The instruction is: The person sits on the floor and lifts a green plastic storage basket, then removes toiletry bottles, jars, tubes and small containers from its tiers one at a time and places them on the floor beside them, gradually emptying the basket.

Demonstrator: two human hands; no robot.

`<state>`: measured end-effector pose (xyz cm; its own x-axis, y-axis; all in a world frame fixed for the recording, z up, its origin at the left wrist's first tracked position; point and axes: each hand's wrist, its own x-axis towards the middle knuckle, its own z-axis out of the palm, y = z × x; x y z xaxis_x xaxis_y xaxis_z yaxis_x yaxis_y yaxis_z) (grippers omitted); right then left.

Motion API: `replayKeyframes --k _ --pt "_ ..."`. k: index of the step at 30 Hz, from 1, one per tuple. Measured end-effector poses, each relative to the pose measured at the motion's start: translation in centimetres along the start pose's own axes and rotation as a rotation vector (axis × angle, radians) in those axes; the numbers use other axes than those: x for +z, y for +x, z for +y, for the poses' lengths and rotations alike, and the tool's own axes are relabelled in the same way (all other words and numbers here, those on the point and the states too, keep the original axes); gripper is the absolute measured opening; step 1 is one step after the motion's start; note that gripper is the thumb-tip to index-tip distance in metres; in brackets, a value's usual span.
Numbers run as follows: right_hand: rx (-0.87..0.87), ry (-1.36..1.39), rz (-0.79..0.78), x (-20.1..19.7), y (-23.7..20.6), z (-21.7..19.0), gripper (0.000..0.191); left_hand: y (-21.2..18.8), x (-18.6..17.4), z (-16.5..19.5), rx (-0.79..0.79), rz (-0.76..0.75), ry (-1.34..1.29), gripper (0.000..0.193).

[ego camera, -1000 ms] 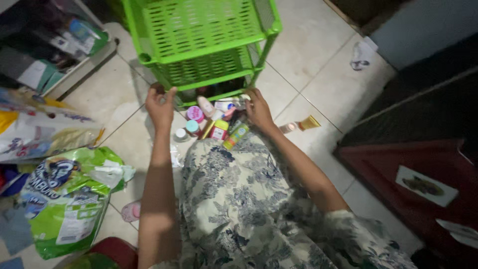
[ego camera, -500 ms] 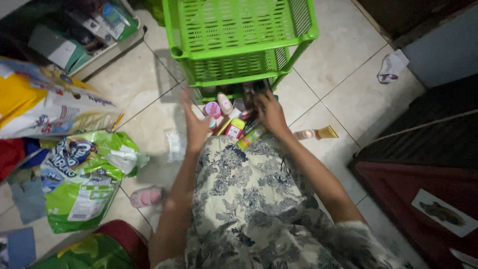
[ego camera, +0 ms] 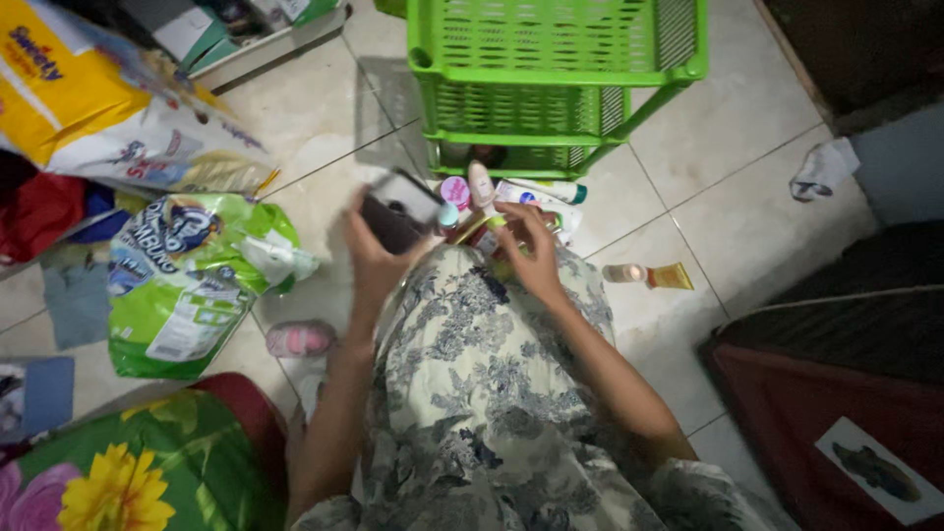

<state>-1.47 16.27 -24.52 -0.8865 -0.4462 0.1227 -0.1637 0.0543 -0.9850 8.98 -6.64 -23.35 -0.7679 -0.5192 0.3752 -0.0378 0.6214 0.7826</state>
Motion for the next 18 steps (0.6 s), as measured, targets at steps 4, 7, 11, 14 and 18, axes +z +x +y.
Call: replayKeyframes --k 4,7,11,14,18 --pt "0.082 -0.110 0.087 2.9 -0.8 2.0 0.021 4.1 -3.3 -3.4 -0.089 -0.024 0.363 0.111" --pt "0.049 -0.278 0.047 3.5 -1.6 2.3 0.021 6.1 -3.2 -4.6 -0.134 -0.194 0.555 0.113" --pt "0.047 -0.282 -0.022 3.4 -1.6 2.1 0.026 6.9 -2.0 -4.5 -0.022 -0.405 0.848 0.108" --pt "-0.058 -0.466 -0.039 3.6 -1.4 1.4 0.020 7.2 -0.8 -3.9 0.121 -0.406 0.946 0.094" --pt "0.006 -0.447 -0.058 3.9 -1.8 1.1 0.021 7.5 0.2 -3.6 0.213 -0.415 1.020 0.086"
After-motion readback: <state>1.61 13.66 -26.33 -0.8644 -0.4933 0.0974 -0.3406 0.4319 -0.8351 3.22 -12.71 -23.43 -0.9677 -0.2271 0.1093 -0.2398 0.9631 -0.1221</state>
